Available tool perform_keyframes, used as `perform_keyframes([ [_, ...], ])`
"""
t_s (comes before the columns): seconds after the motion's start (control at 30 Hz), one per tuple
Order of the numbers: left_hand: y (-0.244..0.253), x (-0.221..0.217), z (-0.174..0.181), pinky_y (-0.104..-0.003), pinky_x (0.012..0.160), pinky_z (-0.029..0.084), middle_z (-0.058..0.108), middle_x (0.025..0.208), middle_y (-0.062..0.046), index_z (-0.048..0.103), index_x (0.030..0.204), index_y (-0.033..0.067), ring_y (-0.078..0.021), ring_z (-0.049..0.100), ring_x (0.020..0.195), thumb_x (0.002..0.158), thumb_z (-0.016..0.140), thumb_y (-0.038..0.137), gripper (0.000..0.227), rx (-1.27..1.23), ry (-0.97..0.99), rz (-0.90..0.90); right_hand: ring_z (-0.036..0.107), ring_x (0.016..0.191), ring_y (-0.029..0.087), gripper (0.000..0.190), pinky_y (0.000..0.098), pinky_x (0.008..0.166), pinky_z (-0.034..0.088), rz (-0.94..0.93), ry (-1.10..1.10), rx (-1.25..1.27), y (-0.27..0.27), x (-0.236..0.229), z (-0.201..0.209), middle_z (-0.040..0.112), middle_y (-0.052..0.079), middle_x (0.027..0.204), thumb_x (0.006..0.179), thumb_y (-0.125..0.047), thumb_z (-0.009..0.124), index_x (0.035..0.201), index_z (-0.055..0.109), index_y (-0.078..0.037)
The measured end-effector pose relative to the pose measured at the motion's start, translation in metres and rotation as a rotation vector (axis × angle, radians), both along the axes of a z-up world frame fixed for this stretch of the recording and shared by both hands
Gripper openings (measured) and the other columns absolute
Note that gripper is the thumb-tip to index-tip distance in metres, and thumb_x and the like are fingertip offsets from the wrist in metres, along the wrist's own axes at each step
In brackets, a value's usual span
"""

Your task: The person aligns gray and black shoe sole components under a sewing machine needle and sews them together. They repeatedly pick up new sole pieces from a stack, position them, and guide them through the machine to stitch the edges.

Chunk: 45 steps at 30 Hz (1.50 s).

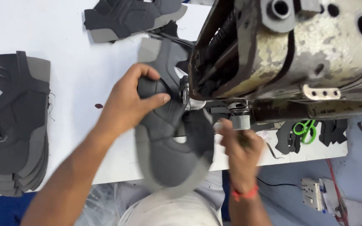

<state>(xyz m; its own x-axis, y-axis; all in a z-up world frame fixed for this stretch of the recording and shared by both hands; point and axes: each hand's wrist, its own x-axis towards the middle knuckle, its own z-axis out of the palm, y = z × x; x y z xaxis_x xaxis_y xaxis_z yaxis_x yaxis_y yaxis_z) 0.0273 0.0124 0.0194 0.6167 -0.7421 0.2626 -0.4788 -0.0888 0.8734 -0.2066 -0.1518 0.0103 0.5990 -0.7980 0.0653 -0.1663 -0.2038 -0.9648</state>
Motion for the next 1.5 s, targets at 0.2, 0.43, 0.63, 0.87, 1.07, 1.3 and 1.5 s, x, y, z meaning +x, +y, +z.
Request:
perform_keyframes([
  [0.2,0.003,-0.047,-0.006,-0.022,0.081,0.051,0.061,0.104,-0.001,0.055,0.119,0.0050,-0.0058,0.057,0.091,0.090,0.083,0.013,0.041,-0.123,0.391,0.288,0.056,0.052,0.012,0.031,0.0264,0.044,0.048,0.040,-0.430,-0.165,0.003,-0.076,0.010,0.059,0.005,0.068,0.104,-0.006,0.065,0.082,0.044,-0.003],
  [0.43,0.004,-0.060,-0.004,-0.022,0.072,0.051,0.061,0.096,0.001,0.054,0.120,0.0069,-0.0050,0.057,0.082,0.091,0.082,0.017,0.042,-0.100,0.463,0.387,0.054,0.046,0.012,0.023,0.0277,0.045,0.046,0.286,-0.277,-0.091,0.023,-0.095,0.027,0.062,0.007,0.060,0.090,-0.008,0.069,0.070,0.065,0.000],
  [0.63,0.000,-0.070,-0.002,-0.023,0.072,0.052,0.065,0.096,-0.001,0.053,0.122,0.0057,-0.0055,0.059,0.080,0.092,0.079,0.016,0.041,-0.121,0.497,0.421,0.068,0.050,0.014,0.013,0.0293,0.045,0.049,0.920,0.060,-0.052,0.028,-0.075,0.023,0.077,0.007,0.066,0.082,-0.012,0.083,0.077,0.080,-0.001],
  [0.87,0.004,-0.058,0.000,-0.025,0.080,0.055,0.066,0.108,-0.005,0.052,0.124,0.0028,-0.0088,0.064,0.092,0.095,0.077,0.012,0.040,-0.121,0.315,0.379,0.072,0.063,0.018,0.018,0.0319,0.058,0.055,0.885,0.272,0.090,0.047,-0.058,0.016,0.074,0.005,0.067,0.084,-0.021,0.086,0.080,0.080,-0.005],
  [1.07,0.004,-0.041,-0.003,-0.025,0.079,0.054,0.067,0.108,-0.004,0.056,0.123,0.0039,-0.0088,0.064,0.093,0.094,0.079,0.014,0.039,-0.066,0.305,0.256,0.068,0.059,0.018,0.021,0.0336,0.058,0.054,0.880,0.321,0.069,0.053,-0.056,0.011,0.070,0.006,0.062,0.081,-0.025,0.089,0.079,0.081,-0.006],
  [1.3,0.034,-0.107,0.003,-0.026,0.058,0.054,0.073,0.077,-0.003,0.067,0.120,0.0059,-0.0090,0.067,0.065,0.094,0.073,0.010,0.027,0.101,0.324,0.353,0.072,0.063,0.017,0.012,0.0314,0.056,0.055,0.905,0.188,0.098,0.038,-0.069,-0.002,0.075,0.006,0.075,0.087,-0.014,0.083,0.088,0.081,-0.003],
  [1.5,0.120,-0.108,-0.007,-0.038,0.084,0.061,0.072,0.089,-0.010,0.061,0.114,0.0057,-0.0218,0.075,0.081,0.105,0.064,0.012,0.011,-0.298,-0.041,0.281,0.059,0.049,0.013,0.066,0.0266,0.044,0.044,0.772,0.111,0.083,0.035,-0.078,0.005,0.072,0.008,0.069,0.094,-0.064,0.062,0.088,0.077,-0.001],
])
